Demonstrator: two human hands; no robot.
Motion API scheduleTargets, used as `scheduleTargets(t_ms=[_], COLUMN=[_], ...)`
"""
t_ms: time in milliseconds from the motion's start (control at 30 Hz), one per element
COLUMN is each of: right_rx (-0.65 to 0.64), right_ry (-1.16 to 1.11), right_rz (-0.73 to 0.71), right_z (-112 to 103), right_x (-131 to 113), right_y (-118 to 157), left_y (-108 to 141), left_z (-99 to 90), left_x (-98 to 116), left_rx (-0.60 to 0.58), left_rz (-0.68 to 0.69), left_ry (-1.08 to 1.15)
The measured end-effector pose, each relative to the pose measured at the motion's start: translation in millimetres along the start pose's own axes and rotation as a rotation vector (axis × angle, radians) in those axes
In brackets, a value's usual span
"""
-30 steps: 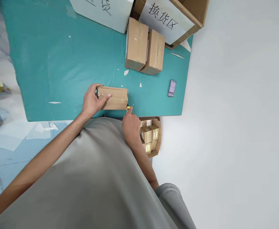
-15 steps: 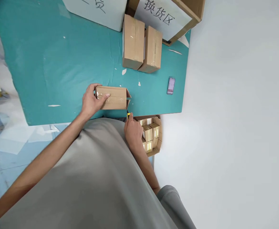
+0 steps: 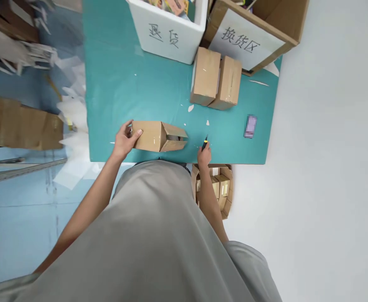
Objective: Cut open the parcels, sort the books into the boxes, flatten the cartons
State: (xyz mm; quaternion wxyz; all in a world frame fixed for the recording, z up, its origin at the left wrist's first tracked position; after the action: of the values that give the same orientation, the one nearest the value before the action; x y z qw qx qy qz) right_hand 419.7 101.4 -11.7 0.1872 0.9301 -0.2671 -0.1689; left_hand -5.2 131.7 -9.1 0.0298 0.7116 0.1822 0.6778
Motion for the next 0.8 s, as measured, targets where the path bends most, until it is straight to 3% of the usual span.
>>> scheduleTargets(t_ms=[67, 167, 267, 333, 400, 500, 667, 800], right_rx=[-0.016, -0.079, -0.272, -0.430, -0.516, -0.475, -0.440, -0.430], right_ry=[-0.069, -0.276, -0.569, -0.743, -0.879, -0.893, -0.781, -0.498], right_rz=[-0.004, -0.063, -0.123, -0.163, -0.195, -0.231, -0.408, -0.525], right_z=[8.5, 24.0, 52.5, 69.1, 72.2, 52.6, 6.2, -5.4], right_x=[-3.3, -28.5, -69.8, -98.3, -117.5, -119.9, -100.4, -91.4], right_y=[-2.0, 2.3, 16.5, 31.0, 42.6, 45.4, 37.8, 40.9], left_y=[-0.9, 4.1, 16.1, 23.6, 30.1, 36.9, 45.5, 54.7], left_z=[-24.5, -59.0, -80.7, -82.4, -77.9, -65.3, -20.8, 11.5], left_x=[-14.2, -18.7, -6.6, 1.7, 6.6, 12.4, 4.2, 4.1], left_rx=[0.104, 0.277, 0.394, 0.378, 0.323, 0.216, -0.164, -0.427], left_rz=[-0.056, -0.069, -0.034, -0.026, -0.044, -0.059, -0.186, -0.166], left_ry=[0.009, -0.042, -0.144, -0.150, -0.113, -0.050, 0.116, 0.133])
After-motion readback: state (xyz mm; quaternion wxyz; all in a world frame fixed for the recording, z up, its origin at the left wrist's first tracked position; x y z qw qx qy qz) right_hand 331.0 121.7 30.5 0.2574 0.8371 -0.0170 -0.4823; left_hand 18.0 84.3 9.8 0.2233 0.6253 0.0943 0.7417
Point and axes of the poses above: each hand's wrist, its own y-axis away from the middle knuckle, its own z-axis out of the palm, x = y × z, the point moved 9 cm from there along -y, towards the middle knuckle, and after that the axes turned 6 degrees about y, right-handed, at the moved point
